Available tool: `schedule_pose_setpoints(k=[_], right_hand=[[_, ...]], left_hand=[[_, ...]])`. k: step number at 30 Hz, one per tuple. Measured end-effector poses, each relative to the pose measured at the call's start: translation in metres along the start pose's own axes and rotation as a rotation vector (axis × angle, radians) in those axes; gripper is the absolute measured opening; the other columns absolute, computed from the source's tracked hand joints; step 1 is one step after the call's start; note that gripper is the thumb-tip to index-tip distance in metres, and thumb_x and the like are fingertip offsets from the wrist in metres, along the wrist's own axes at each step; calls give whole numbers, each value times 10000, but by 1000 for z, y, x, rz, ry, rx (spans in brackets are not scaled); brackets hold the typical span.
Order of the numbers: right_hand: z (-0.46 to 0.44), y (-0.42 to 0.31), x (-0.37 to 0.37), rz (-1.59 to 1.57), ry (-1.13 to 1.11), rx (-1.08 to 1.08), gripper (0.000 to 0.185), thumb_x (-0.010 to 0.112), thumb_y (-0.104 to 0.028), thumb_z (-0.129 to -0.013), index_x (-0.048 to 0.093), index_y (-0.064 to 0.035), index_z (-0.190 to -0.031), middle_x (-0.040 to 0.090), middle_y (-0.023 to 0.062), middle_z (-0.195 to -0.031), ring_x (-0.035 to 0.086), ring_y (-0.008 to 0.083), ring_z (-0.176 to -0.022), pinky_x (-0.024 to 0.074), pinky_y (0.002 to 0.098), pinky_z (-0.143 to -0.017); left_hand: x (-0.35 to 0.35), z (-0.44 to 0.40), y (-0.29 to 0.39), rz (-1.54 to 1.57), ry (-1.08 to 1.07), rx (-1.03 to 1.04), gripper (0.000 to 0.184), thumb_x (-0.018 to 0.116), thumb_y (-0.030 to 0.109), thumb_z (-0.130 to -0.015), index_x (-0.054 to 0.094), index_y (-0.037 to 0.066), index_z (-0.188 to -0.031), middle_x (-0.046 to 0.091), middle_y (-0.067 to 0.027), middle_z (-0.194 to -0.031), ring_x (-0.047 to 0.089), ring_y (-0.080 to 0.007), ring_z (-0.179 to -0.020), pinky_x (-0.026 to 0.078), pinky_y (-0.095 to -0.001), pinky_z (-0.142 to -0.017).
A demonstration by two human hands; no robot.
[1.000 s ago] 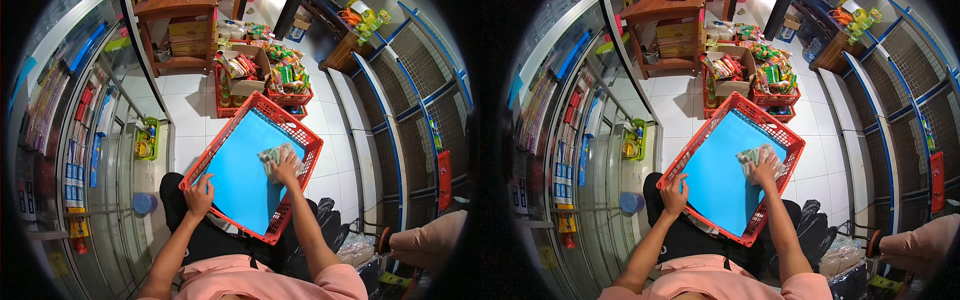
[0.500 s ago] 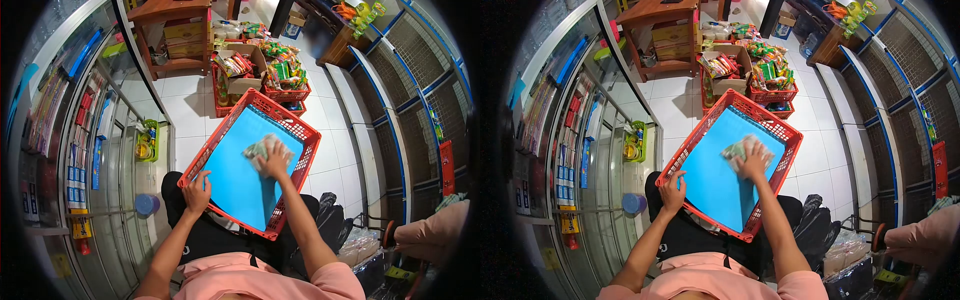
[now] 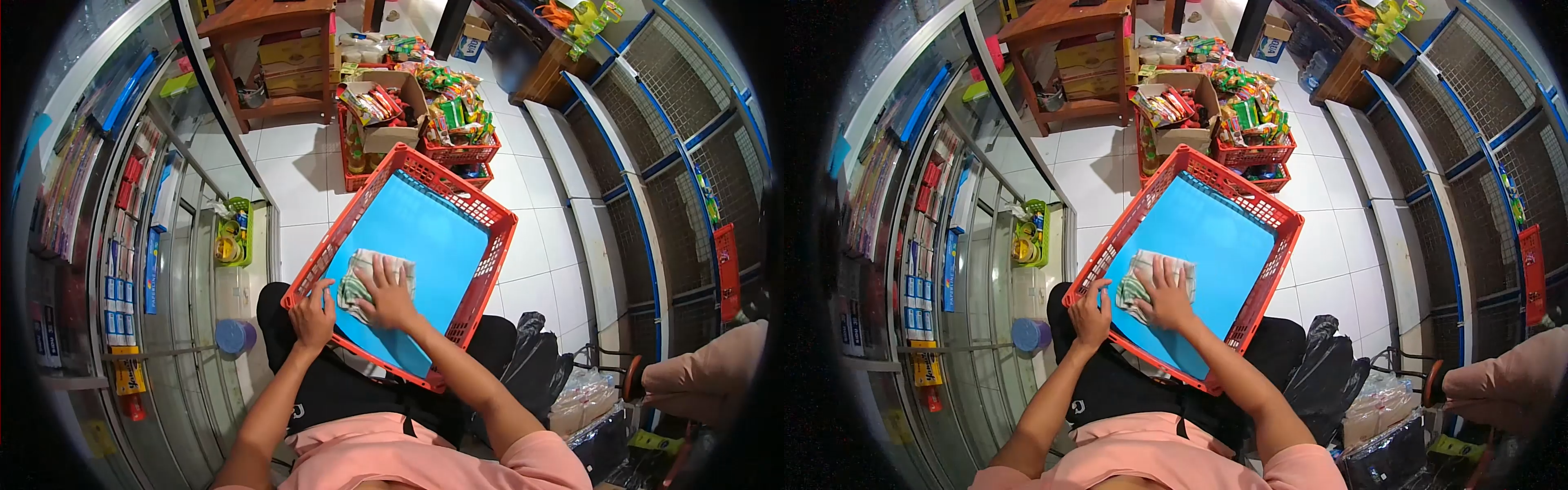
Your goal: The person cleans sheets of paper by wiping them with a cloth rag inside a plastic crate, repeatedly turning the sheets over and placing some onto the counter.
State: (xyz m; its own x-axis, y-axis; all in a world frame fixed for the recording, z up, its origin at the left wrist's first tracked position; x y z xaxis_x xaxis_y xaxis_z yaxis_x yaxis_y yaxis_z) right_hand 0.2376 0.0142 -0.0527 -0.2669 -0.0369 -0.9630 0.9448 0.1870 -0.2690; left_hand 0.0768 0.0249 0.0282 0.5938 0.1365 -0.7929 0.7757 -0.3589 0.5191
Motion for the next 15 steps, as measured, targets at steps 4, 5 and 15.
schedule_pose_setpoints(k=[4,5,15], right_hand=[[-21,61,-9,83,-60,218,677,428,-533,-788,271,-192,-1351,101,175,-1424,107,393,-1297,80,606,-981],[-25,86,-12,83,1,310,677,422,-544,-789,272,-196,-1350,102,182,-1422,114,399,-1293,86,609,-977],[43,116,-17,122,-114,584,722,348,-532,-831,106,-139,-1385,30,298,-1384,68,490,-1260,135,658,-927]], left_hand=[[-1,0,0,6,-46,6,274,510,64,-770,534,110,-1039,585,-132,-647,510,-314,-461,372,-390,-441],[-1,0,0,4,-43,9,274,510,64,-770,534,110,-1039,585,-132,-647,510,-314,-461,372,-390,-441],[-3,3,2,77,252,94,411,503,74,-788,421,53,-1191,610,-127,-713,546,-292,-484,388,-369,-444]])
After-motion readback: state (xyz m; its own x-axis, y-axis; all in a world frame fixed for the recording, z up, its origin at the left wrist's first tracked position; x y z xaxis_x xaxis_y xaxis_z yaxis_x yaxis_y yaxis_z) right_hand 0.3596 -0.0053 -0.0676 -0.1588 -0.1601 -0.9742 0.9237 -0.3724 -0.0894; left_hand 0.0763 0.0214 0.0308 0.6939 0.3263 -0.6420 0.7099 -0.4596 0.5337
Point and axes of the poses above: each hand's wrist, its own z-axis away from the middle knuckle, its own x-axis out of the palm, y = z × x, the point moved 5 cm from there along -z, towards the middle knuckle
